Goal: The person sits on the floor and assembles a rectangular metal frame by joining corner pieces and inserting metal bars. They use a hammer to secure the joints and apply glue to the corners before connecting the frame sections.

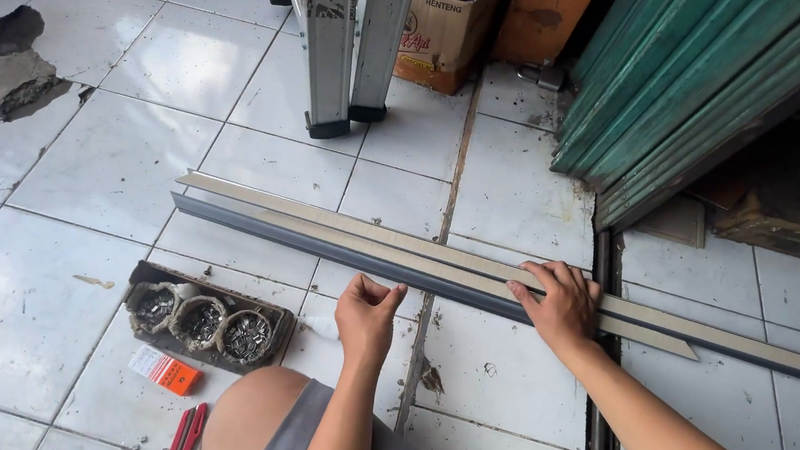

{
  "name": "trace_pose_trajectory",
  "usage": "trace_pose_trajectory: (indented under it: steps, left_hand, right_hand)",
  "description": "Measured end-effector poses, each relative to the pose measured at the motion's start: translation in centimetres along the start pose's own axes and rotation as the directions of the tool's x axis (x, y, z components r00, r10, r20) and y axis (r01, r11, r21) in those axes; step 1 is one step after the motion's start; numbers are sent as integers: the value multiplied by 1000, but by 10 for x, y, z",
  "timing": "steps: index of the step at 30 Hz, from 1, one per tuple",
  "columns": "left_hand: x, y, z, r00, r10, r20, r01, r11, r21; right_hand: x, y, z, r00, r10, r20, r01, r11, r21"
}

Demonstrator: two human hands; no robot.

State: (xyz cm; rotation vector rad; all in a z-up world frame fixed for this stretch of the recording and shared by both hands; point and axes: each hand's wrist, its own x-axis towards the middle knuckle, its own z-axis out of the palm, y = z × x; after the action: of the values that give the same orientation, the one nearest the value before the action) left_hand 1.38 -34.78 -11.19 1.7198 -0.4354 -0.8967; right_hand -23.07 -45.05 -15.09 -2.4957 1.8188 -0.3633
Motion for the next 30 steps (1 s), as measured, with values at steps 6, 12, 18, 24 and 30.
trace_pose_trajectory:
  steps: [6, 12, 18, 24, 30]
  left_hand:
    - [2, -8, 12, 997, -28, 72, 20, 995, 101]
    - [-2, -11, 6, 993, 14, 114, -31, 988, 150]
    - [-18, -8, -10, 997, 61, 53, -65, 995, 76]
    - [-53, 25, -28, 973, 221, 73, -219, 975, -31]
    - [-83, 33, -91, 989, 97, 114, 7, 733, -680]
  right_hand:
    - [3, -2, 2, 998, -8, -66, 7, 1000, -15]
    - [6, 0, -5, 995, -40, -90, 45, 997, 62]
    - [18, -2, -15, 915, -316, -250, 285, 946, -153]
    - [9, -113, -114, 958, -270, 98, 246, 947, 206]
    - [-38, -264, -149, 743, -662, 94, 618, 734, 282]
